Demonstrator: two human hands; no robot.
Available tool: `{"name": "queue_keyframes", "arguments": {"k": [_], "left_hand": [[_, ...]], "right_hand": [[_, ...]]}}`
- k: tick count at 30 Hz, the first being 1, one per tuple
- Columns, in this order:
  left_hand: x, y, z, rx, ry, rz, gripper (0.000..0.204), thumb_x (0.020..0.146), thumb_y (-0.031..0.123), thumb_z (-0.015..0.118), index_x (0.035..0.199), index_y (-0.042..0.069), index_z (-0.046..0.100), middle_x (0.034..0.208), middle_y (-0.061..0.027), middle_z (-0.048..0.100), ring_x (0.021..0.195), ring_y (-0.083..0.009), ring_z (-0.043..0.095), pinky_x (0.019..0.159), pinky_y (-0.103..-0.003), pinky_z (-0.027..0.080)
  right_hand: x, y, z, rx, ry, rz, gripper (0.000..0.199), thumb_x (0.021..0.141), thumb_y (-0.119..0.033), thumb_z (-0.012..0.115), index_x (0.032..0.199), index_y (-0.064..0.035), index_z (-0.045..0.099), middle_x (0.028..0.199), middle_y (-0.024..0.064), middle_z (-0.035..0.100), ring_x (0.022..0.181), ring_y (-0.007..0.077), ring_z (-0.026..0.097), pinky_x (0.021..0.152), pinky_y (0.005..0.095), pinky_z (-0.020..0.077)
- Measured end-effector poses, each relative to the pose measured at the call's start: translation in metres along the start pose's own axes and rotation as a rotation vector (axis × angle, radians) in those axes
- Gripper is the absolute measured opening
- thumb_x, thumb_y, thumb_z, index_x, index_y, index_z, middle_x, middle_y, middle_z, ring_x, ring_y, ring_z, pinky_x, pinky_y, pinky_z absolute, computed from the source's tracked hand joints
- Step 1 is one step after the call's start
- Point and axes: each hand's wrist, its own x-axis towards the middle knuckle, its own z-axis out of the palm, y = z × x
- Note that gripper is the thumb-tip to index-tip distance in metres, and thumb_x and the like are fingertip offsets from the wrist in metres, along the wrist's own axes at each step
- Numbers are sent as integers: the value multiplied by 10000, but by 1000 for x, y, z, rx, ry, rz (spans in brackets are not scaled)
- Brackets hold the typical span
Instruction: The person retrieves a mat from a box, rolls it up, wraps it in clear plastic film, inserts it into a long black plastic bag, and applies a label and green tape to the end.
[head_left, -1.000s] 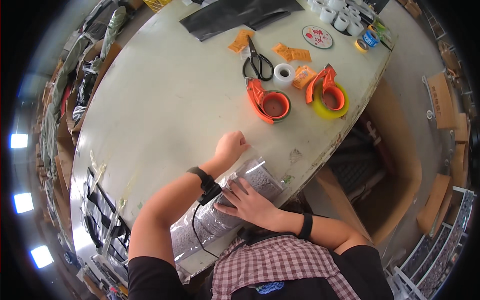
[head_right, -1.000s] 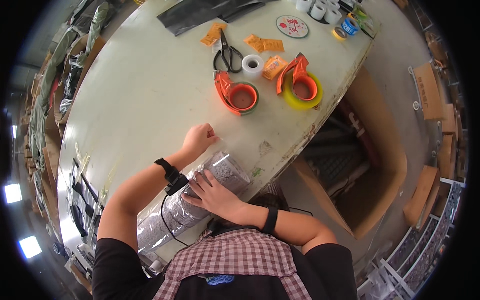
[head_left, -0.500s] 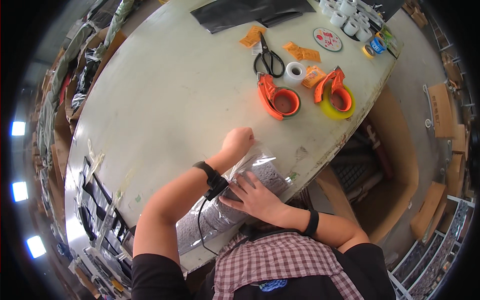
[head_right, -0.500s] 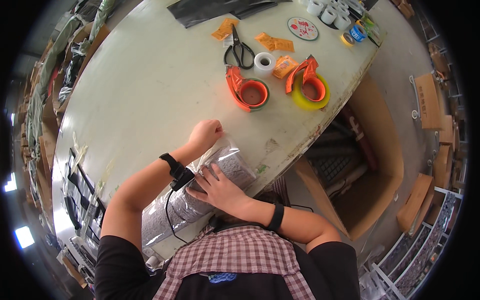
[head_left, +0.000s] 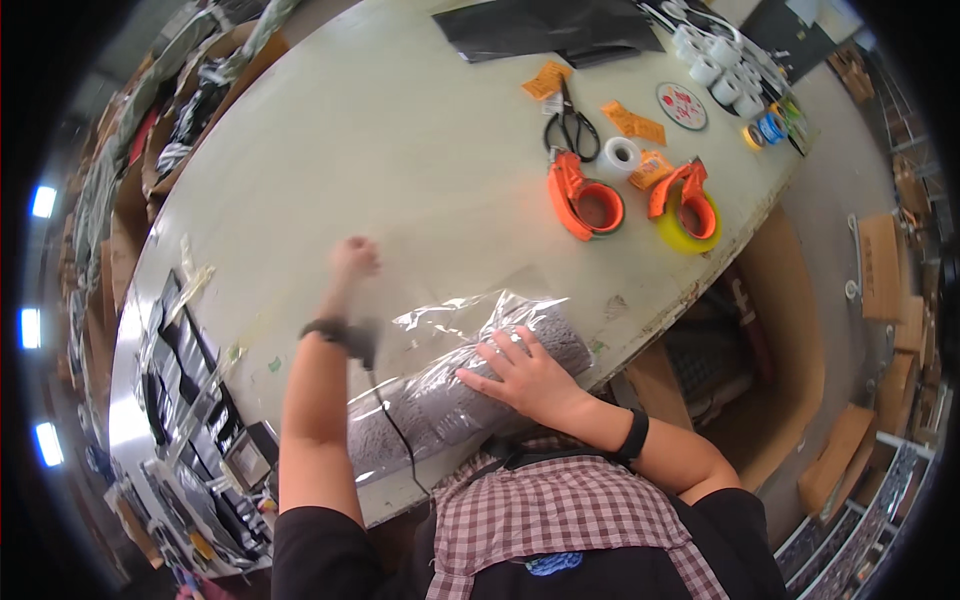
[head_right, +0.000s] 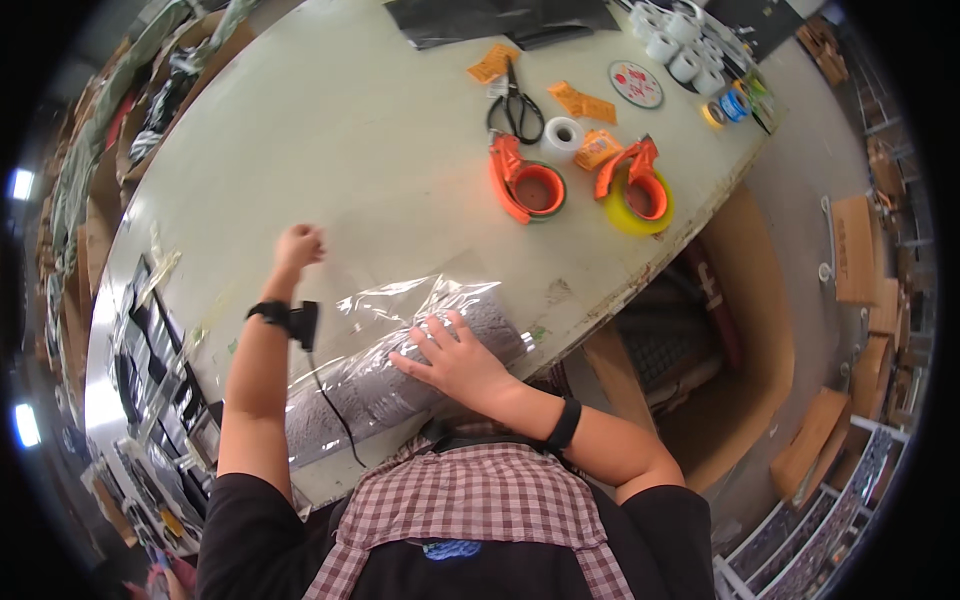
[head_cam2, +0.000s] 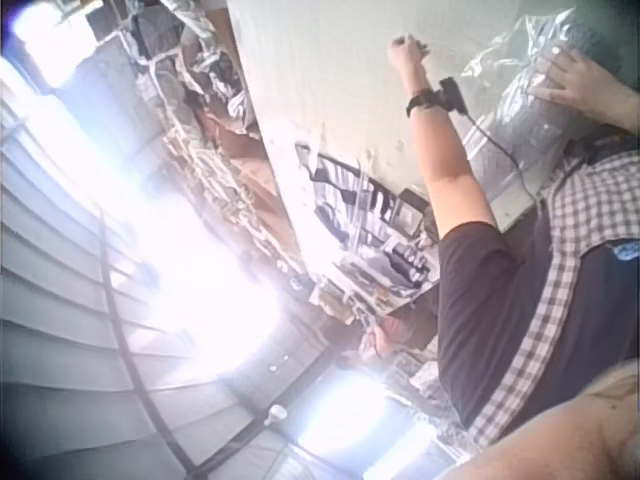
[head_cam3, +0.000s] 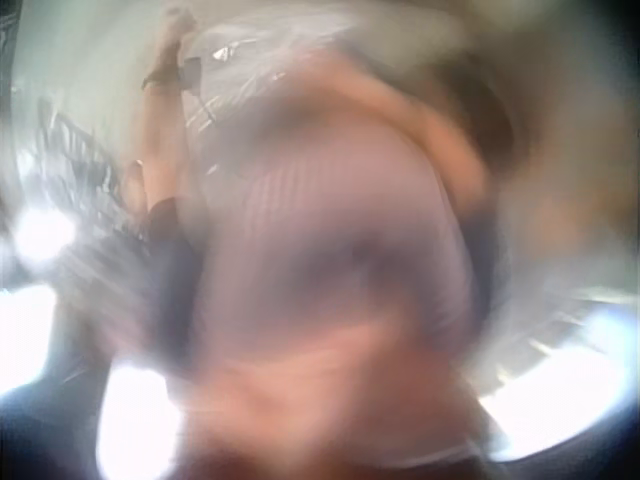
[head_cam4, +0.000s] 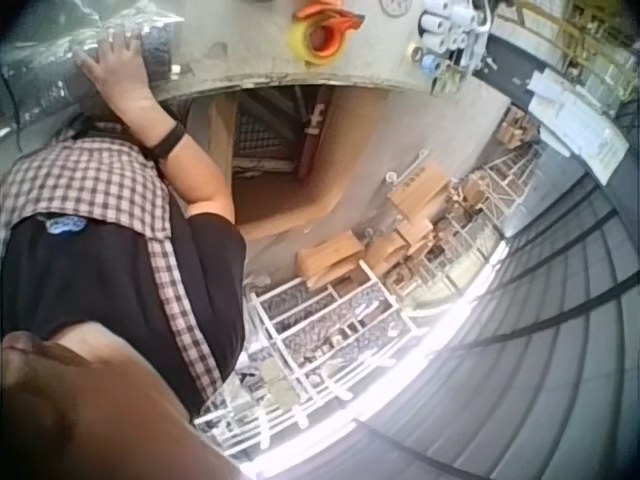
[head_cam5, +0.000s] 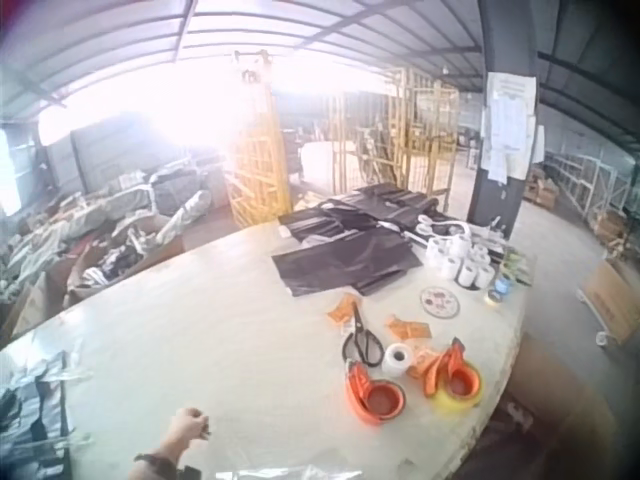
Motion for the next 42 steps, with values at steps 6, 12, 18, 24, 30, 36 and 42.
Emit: {"name": "queue_keyframes", "arguments": {"k": [6,12,18,24,30,36,42], "left_hand": [[-139,-291,-329,-767,460,11,139,897,61,553,972,-49,595,952,-142,650,870,-189,629,707,-244,529],[-552,-422,-405,987,1343,-121,270,900,129,482,1125,32,596,1096,-159,602,1041,-296,554,912,-398,435],[-878,-477,-151,948,1855,-1099,309,855,136,528,1137,18,573,1085,-193,595,973,-372,566,828,-433,468],[-758,-465,202,798,1072,-1483,275,847,200,555,1056,35,623,1050,-194,619,949,-374,582,802,-426,477],[-620,-488,269,1244,843,-691,267,839,264,583,974,52,672,1014,-195,643,925,-377,597,776,-418,486],[-482,-134,-85,402,85,85,147,805,185,606,764,65,682,702,-141,624,702,-306,622,635,-385,496],[-326,-34,-33,586,246,664,665,868,474,542,1377,85,366,1385,-197,399,1276,-336,386,1048,-392,324]], "right_hand": [[7,-7,-14,-65,-39,-119,593,791,-209,609,1345,-242,401,1258,110,475,1187,315,434,1001,517,314],[5,-7,-23,-50,-243,-40,987,535,-259,835,1383,-246,330,1295,112,423,1229,324,382,1015,530,285],[-2,-7,-21,-33,-175,-79,1031,471,-255,863,1363,-238,345,1296,107,393,1243,329,353,1021,541,265],[-10,-17,-13,-77,-79,-116,1039,466,-245,861,1364,-233,339,1303,117,382,1246,344,347,1024,541,263],[-10,-22,-13,-77,-93,-149,1052,475,-239,856,1376,-225,314,1337,138,354,1263,371,326,1021,561,256],[-29,-18,-6,-125,-58,-104,1033,489,-225,845,1376,-225,316,1352,142,349,1274,379,316,1009,578,269],[-34,-26,4,-225,75,-143,645,762,-138,610,1358,-224,378,1339,154,394,1259,377,365,998,572,294]]}}
